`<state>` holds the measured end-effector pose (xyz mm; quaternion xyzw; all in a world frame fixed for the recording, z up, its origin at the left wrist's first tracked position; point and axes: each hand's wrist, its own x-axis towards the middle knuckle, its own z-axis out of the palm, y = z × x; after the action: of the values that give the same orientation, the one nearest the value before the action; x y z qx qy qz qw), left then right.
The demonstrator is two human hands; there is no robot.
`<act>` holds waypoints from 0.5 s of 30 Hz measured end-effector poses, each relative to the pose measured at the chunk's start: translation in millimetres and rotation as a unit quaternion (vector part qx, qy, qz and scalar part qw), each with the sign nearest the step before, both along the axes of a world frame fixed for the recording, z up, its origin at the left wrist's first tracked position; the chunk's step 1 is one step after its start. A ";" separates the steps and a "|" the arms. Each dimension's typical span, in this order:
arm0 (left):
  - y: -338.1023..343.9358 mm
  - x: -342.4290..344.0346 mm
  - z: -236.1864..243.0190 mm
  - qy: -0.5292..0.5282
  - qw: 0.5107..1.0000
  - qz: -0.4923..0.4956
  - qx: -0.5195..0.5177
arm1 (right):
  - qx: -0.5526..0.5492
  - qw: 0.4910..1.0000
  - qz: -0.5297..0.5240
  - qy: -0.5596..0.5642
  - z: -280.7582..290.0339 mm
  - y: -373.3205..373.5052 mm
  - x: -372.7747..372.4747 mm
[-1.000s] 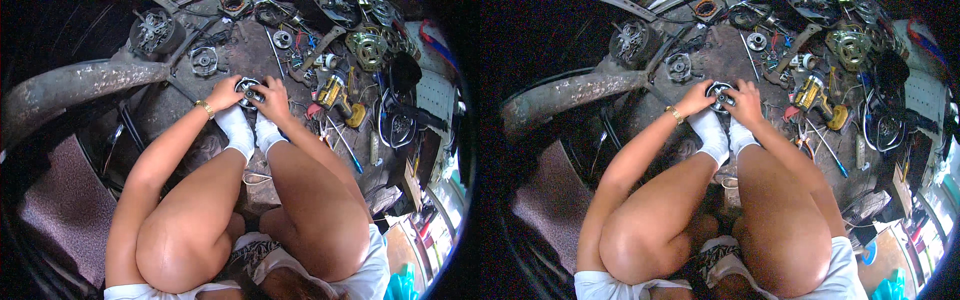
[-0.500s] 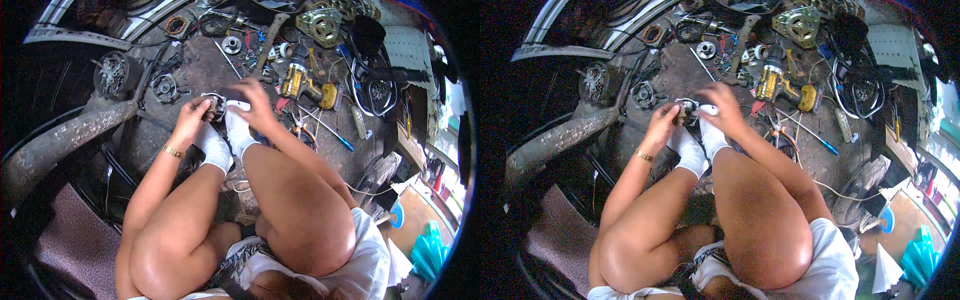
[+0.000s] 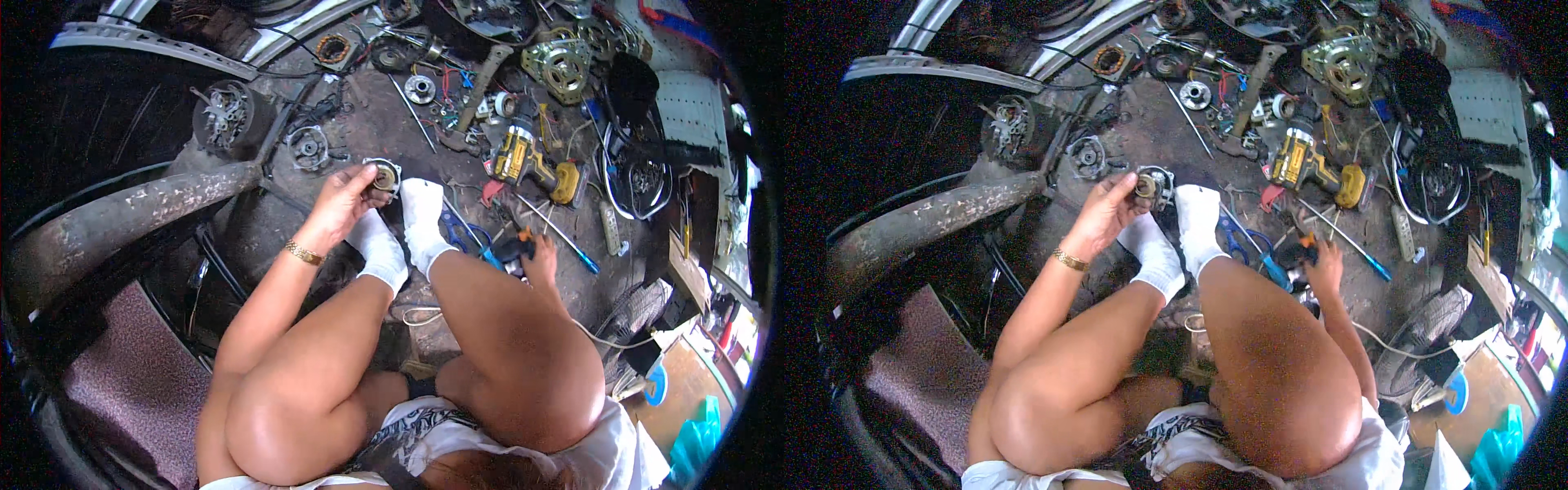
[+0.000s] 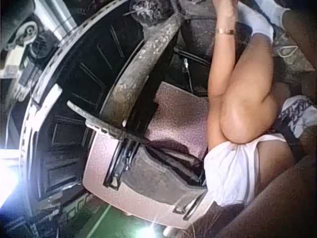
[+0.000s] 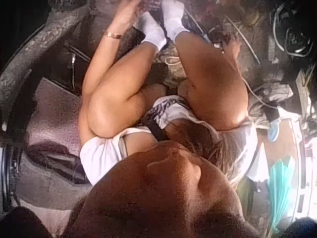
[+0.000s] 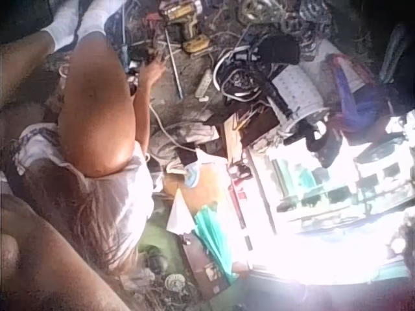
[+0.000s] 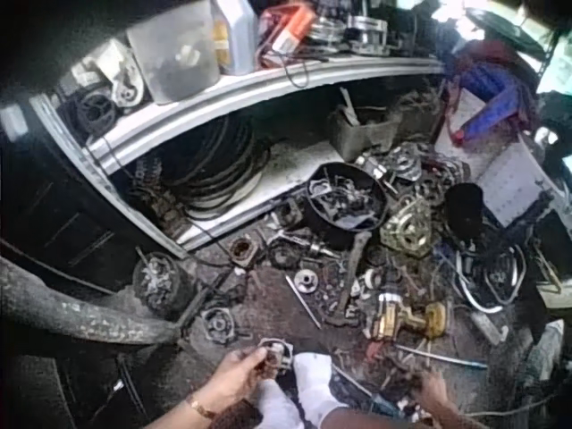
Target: The person works on small mechanical components, using a screwdriver, a hammer, and pliers to disassemble or adjust parts of a motor assembly while sitting on the floor among various tools and machine parts.
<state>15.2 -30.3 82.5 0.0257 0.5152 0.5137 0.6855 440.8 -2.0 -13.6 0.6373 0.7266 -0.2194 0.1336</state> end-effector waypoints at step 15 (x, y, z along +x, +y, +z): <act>12.9 6.6 9.5 0.079 0.993 -0.065 0.051 | -0.158 0.882 0.241 0.373 107.2 75.1 -172.1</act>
<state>21.8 -17.4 92.0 0.1344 0.5381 0.4903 0.6723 268.7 73.0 93.6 0.2842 0.8093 -0.5140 0.0000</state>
